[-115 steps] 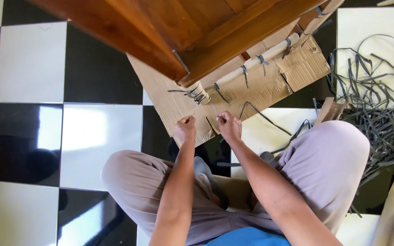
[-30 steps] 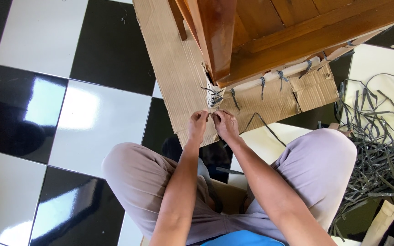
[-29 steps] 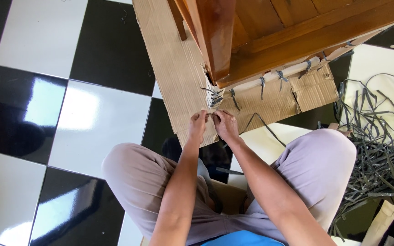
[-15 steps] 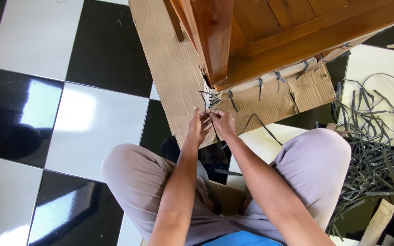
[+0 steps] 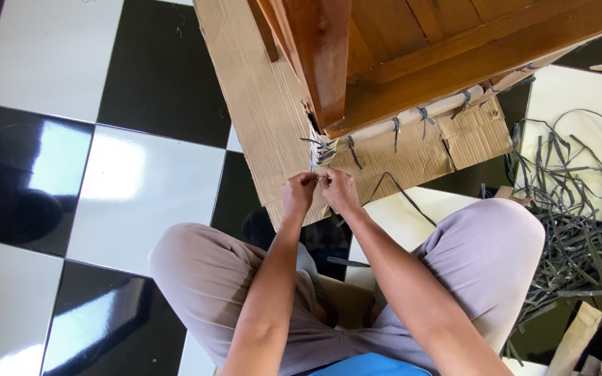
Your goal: Wrapping furniture legs with cardboard and securing them with plastic straps
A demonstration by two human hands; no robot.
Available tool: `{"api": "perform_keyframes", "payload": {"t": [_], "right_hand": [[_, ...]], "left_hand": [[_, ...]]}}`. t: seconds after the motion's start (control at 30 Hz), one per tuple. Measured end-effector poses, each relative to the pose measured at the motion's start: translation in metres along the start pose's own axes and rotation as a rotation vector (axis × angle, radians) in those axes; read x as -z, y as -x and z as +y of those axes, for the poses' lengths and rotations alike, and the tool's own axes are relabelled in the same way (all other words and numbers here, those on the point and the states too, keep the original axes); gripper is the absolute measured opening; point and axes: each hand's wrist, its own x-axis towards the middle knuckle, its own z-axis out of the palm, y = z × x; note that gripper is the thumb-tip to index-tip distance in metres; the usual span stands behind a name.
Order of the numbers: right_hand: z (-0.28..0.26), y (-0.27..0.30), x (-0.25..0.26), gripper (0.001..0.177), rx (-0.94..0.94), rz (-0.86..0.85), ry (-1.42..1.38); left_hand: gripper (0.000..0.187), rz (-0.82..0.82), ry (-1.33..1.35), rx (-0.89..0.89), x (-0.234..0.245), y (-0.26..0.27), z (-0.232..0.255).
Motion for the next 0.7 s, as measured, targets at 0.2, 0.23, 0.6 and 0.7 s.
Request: {"api": "perform_keyframes", "payload": {"t": [0.2, 0.23, 0.6, 0.7], "right_hand": [[0.011, -0.006, 0.0, 0.009, 0.197, 0.145, 0.056], [0.01, -0.005, 0.002, 0.008, 0.199, 0.145, 0.068], [0.011, -0.011, 0.005, 0.023, -0.003, 0.037, 0.19], [0.038, -0.028, -0.011, 0.058, -0.192, -0.15, 0.332]], "left_hand": [[0.015, 0.152, -0.141, -0.131, 0.013, 0.008, 0.02], [0.012, 0.199, -0.149, -0.21, 0.015, 0.009, 0.025], [0.008, 0.119, -0.173, 0.016, 0.03, 0.004, 0.052], [0.011, 0.114, -0.202, 0.096, 0.022, -0.013, 0.038]]}}
